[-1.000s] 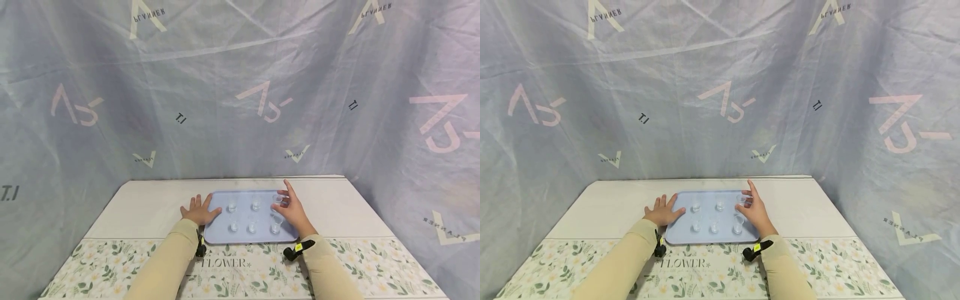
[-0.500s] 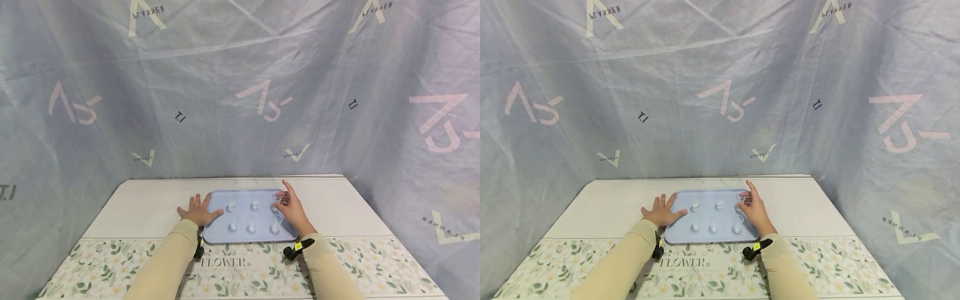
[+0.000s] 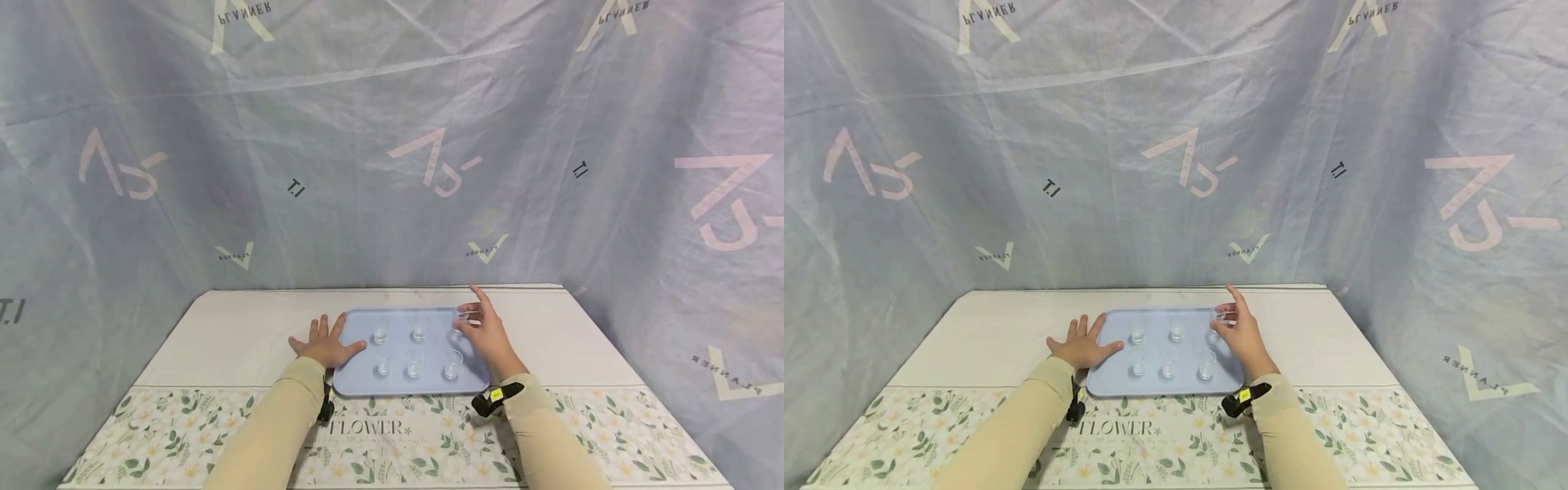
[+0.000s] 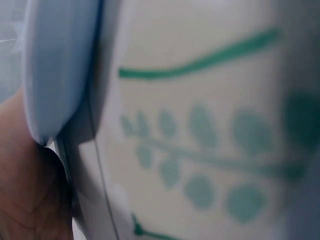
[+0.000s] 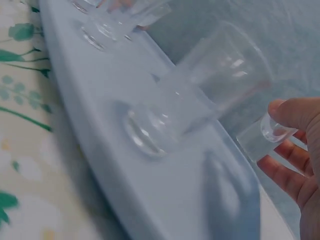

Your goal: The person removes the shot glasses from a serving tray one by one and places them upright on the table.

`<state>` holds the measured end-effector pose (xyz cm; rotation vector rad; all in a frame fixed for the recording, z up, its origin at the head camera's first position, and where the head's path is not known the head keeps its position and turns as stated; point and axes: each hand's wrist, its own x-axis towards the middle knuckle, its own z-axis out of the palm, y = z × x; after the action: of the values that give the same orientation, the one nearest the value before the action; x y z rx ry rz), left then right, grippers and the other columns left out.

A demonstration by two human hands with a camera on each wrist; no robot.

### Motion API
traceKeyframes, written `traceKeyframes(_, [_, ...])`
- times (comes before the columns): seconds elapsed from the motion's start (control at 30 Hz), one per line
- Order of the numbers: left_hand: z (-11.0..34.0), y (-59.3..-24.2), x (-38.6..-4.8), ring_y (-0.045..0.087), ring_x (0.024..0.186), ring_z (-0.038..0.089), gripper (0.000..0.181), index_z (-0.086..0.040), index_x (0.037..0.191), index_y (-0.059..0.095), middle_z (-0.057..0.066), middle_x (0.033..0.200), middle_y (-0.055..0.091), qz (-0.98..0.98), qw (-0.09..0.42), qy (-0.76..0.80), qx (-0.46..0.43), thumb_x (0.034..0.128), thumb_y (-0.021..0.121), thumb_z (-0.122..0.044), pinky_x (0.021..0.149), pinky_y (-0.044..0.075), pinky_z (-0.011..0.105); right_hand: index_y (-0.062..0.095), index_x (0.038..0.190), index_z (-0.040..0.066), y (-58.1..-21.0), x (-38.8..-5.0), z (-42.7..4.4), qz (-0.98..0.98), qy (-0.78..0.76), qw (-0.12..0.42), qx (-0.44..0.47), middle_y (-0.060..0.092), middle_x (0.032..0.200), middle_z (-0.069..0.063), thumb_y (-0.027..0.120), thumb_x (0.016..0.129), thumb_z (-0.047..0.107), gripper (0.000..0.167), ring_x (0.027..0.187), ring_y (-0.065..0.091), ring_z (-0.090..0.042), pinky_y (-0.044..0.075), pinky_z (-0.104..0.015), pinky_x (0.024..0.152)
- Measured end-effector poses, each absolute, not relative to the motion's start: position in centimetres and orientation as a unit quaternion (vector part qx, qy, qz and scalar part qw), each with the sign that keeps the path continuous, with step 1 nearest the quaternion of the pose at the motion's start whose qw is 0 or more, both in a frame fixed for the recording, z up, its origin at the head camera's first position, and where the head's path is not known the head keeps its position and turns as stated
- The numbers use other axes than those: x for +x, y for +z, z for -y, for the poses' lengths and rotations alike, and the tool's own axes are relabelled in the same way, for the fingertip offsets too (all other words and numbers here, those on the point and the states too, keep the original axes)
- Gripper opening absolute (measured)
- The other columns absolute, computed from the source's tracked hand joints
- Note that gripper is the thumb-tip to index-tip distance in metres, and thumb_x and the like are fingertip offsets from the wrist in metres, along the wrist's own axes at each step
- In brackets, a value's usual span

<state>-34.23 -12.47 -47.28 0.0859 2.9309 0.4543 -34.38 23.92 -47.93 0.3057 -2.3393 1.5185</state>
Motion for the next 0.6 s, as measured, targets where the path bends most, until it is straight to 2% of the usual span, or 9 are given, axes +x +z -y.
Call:
traceKeyframes(0.23, [12.5,-47.7,-34.6,0.003,0.155,0.039,0.100,-0.027,0.165,0.014,0.019,0.169,0.007,-0.983,0.088,0.157,0.026,0.0871,0.046,-0.081,0.106,-0.002,0.083,0.027,0.159,0.011,-46.8,-33.9,-25.6,0.830,0.514,0.184,0.110,0.066,0.117,-0.026,0.076,0.086,-0.005,0.089,0.105,0.067,-0.042,0.057,-0.040,0.089])
traceKeyframes(0.47, [12.6,-48.4,-35.0,-0.001,0.154,0.045,0.107,-0.030,0.164,0.013,0.018,0.169,0.006,-0.986,0.081,0.147,0.014,0.0807,0.042,-0.090,0.104,-0.005,0.084,0.026,0.159,0.012,-46.8,-33.7,-27.5,0.840,0.496,0.198,0.098,0.066,0.116,-0.024,0.076,0.087,-0.004,0.089,0.102,0.067,-0.038,0.055,-0.021,0.083])
traceKeyframes(0.6, [12.8,-49.7,-35.8,-0.002,0.154,0.045,0.109,-0.030,0.164,0.013,0.018,0.169,0.004,-0.986,0.080,0.144,0.018,0.0785,0.037,-0.094,0.103,-0.005,0.085,0.025,0.159,0.013,-47.0,-33.7,-28.7,0.841,0.494,0.203,0.089,0.066,0.116,-0.023,0.076,0.085,-0.007,0.092,0.101,0.067,-0.038,0.052,-0.014,0.079])
